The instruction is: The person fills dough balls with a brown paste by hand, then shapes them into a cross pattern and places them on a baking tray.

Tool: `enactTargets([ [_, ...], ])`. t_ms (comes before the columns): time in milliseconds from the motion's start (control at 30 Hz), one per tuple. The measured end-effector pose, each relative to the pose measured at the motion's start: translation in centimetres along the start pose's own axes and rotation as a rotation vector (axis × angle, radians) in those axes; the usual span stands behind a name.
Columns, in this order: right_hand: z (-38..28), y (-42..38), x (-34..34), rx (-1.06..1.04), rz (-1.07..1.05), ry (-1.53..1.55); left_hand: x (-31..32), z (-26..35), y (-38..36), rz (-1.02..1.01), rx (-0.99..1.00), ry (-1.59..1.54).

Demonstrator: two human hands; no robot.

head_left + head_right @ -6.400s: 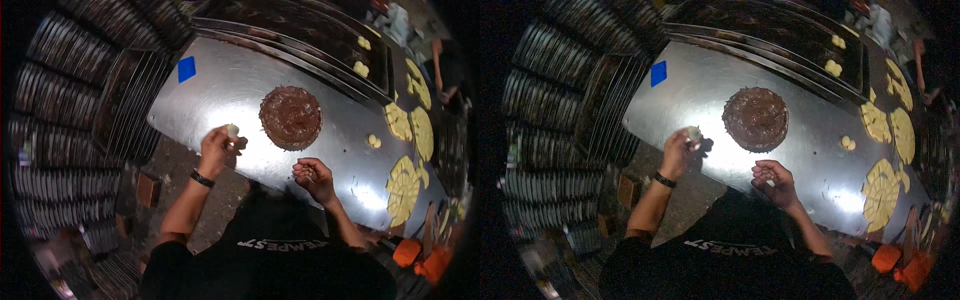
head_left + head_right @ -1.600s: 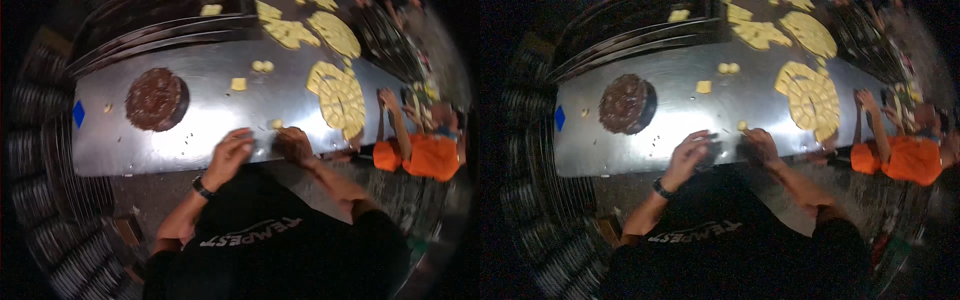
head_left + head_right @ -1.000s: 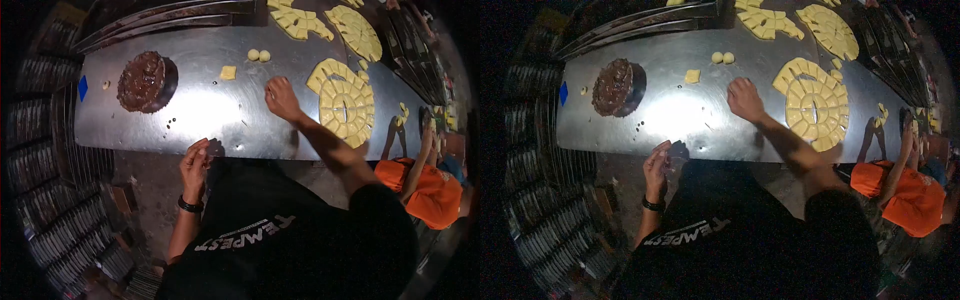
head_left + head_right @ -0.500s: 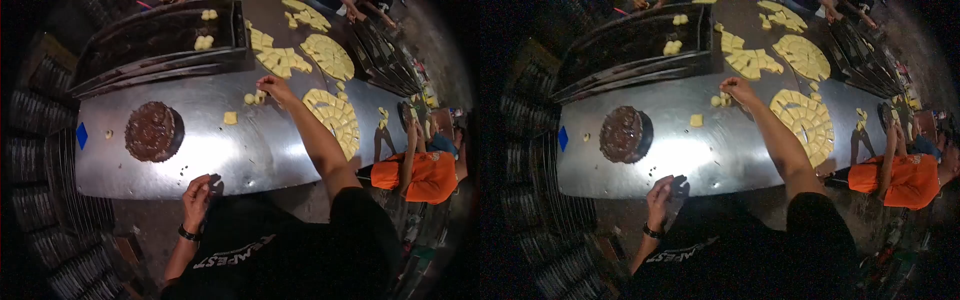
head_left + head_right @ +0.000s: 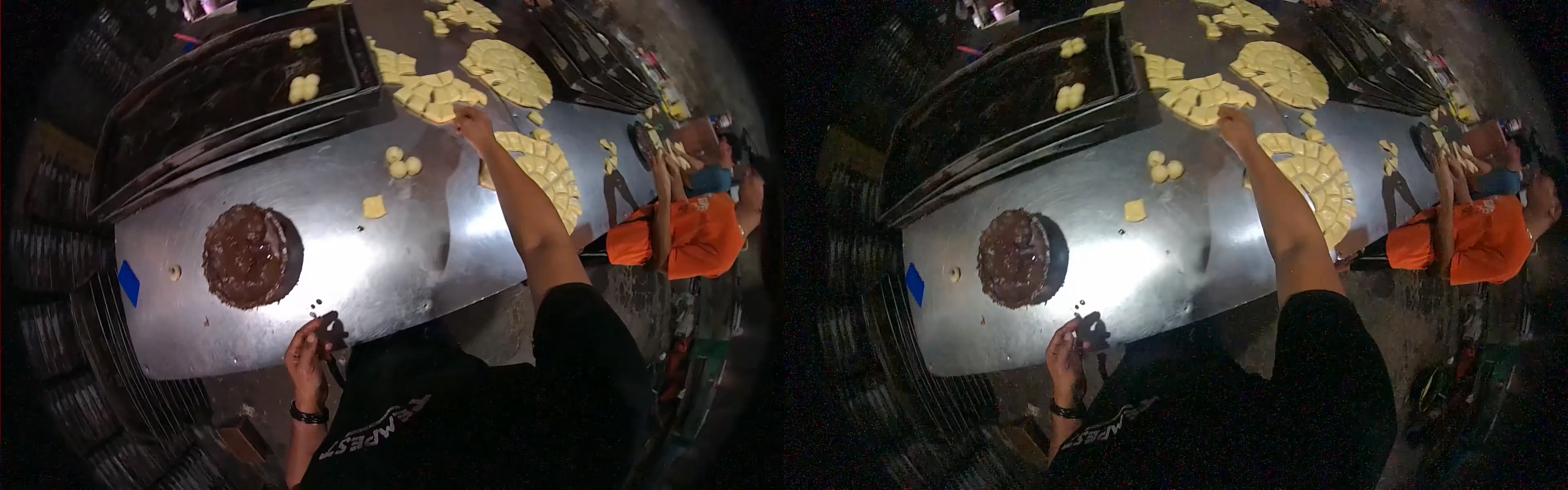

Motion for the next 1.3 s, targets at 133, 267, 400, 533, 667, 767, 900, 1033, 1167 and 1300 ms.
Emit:
enactTargets([
  [133, 5.0, 3.8, -1.1, -0.201, 0.201, -0.245, 4.2, 0.3, -1.2, 0.046, -0.051, 0.033],
  [267, 3.5, 6.0, 1.7, -0.176, 0.096, -0.217, 9.3, -1.9, -2.7, 0.163, -0.056, -0.034],
  [400, 2.4, 4.1, 0.8, -0.189, 0.007, -0.03, 13.5, -2.7, -2.7, 0.105, -0.074, -0.011],
  [533, 2.4, -3.7, -1.4, -0.075, -0.057, 0.812, 16.5, -2.1, -1.3, 0.112, -0.039, -0.036],
  [667, -1.6, -13.2, -2.7, -0.007, -0.475, 0.925, 19.5, -1.6, 3.1, 0.066, 0.246, 0.165],
  [767, -5.2, -20.6, -1.0, -0.041, -0.78, 0.952, 21.7, 0.2, 5.5, 0.202, 0.615, 0.233],
  [900, -8.7, -25.7, 1.6, 0.149, -1.142, 1.14, 19.4, 1.1, 4.6, 0.286, 0.595, -0.008],
  [1033, -13.5, -28.1, 2.0, 0.323, -1.536, 0.847, 14.5, 0.6, 3.0, 0.255, 0.647, 0.126],
  [1167, -16.4, -30.4, 7.0, 0.369, -1.872, 0.586, 8.8, -0.5, 2.3, 0.31, 0.72, 0.173],
  [1300, -22.0, -32.5, 13.2, -0.043, -1.695, 0.404, 0.8, -1.9, 2.2, 0.467, 0.51, -0.339],
])
Point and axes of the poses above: each hand's wrist, its own y-axis towards the middle knuckle, its own x-axis out of the palm, z = x × y, the point moved 3 cm from there along y, towards the middle knuckle
